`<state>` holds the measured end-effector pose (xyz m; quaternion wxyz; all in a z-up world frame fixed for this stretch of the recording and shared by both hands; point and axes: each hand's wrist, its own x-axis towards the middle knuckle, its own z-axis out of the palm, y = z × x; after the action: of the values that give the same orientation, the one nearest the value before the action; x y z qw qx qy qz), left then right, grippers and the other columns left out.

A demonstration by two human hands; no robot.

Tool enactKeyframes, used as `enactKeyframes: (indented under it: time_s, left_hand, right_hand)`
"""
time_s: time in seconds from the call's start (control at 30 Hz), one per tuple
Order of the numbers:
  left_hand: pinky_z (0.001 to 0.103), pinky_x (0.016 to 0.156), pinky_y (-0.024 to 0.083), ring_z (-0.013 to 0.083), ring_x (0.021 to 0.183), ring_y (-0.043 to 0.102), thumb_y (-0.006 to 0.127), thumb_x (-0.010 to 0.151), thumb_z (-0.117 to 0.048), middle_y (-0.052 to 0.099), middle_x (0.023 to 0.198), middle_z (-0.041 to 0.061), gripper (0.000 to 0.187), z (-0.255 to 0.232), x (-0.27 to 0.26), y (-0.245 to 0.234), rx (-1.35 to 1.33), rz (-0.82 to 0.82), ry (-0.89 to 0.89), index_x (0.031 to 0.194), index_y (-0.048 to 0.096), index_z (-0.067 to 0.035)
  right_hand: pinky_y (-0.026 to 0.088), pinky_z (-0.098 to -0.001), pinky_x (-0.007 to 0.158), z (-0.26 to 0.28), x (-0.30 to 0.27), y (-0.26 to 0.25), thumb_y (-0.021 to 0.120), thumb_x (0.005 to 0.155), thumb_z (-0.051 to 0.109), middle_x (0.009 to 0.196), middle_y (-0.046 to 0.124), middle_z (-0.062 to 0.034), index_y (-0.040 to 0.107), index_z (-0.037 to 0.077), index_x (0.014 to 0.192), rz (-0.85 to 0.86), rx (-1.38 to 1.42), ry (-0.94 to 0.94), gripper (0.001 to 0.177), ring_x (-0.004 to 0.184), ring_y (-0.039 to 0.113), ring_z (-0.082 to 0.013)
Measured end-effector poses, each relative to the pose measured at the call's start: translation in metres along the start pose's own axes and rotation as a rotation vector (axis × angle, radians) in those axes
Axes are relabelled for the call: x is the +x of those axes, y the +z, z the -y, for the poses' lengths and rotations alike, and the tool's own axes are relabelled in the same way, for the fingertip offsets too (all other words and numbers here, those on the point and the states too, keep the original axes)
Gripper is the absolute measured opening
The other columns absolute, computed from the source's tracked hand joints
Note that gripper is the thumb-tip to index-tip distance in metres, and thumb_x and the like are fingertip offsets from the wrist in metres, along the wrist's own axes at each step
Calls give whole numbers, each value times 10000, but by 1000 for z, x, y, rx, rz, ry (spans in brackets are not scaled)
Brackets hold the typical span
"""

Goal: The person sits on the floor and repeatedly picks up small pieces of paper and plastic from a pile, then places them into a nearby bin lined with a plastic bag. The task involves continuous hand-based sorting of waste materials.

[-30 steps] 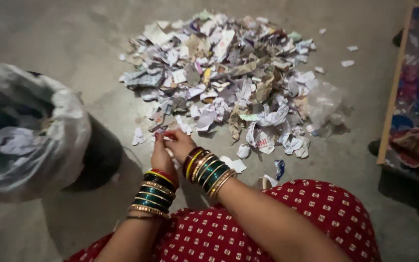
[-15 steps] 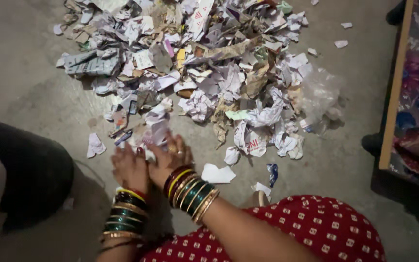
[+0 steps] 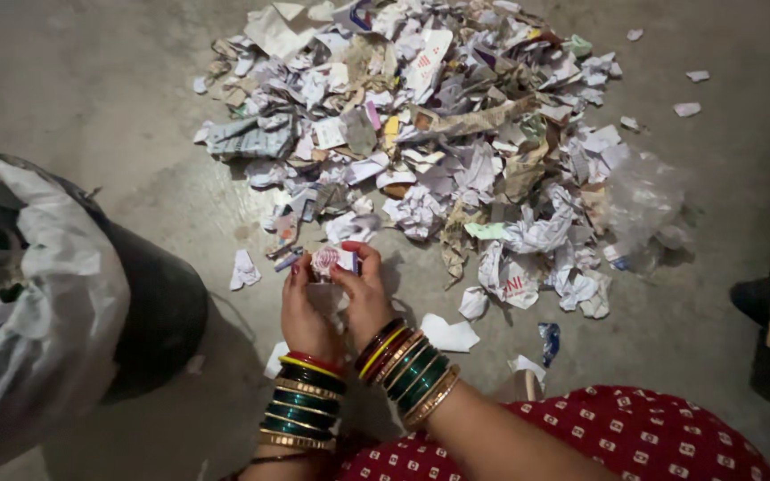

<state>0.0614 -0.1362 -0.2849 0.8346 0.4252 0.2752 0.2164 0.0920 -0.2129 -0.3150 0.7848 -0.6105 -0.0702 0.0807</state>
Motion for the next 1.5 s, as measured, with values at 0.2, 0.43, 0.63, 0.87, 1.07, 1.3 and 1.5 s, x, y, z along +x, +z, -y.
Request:
enactKeyframes:
  time_s: [0.2,0.43,0.63,0.87,1.07,1.3,1.5]
  left_hand:
    - [390,1001,501,245,1183,614,508,1023,-263,645,1246,94,428,-23,-13,21,-186,-15,-89,1372,519,-15]
    - [342,786,563,208,924,669,620,967,-131,656,1085,104,407,-28,-6,21,-203,28,-90,1356,541,-45]
    - [349,784,542,208,921,654,622,988,-107,669,1070,108,321,-25,-8,18,-140,-13,-7,1293,573,-22]
    - [372,890,567,238,1055,669,448,904,-54,666,1258,134,548,-46,-26,40,-194,-56,-119,1437,440,-181]
    - [356,951,535,222,1108,636,498,955,-74,634,1291,124,603,-42,-23,36,-84,75,-15,1553,430,-42]
    - [416,868,542,253,1063,613,566,930,-79,597,1210,107,705,-41,-24,35,-72,-58,-103,1558,279,-221]
    - [372,965,562,236,1173,645,474,1033,-112,613,1352,121,524,-41,-22,33,-48,102,13,1552,401,-93]
  right_hand:
    - [495,-344,948,49,-1,13,527,922,-2,1423,495,-229,354,173,1593,-74,684,395,715,1196,585,-239]
    - [493,-290,1003,59,-7,24,570,917,-10,1384,569,-64,272,207,1574,-29,513,244,754,1177,596,-175]
    - [507,-318,942,48,-10,25,587,977,85,1182,633,-92,539,58,1372,-24,570,349,399,1089,610,-194]
    - [503,-286,941,49,-4,11,529,992,172,1128,687,-77,631,53,1192,-50,548,259,254,1092,637,-171]
    - [506,-316,938,44,3,18,635,1007,60,1115,660,-98,593,-38,1235,-54,577,230,252,1043,624,-190]
    - [538,-322,896,50,3,20,614,852,-98,1202,628,-90,361,198,1502,-160,568,281,758,1013,626,-189]
    - [539,-304,971,24,9,22,529,894,-161,1198,674,-110,535,-12,1429,-76,630,186,556,1082,649,-196]
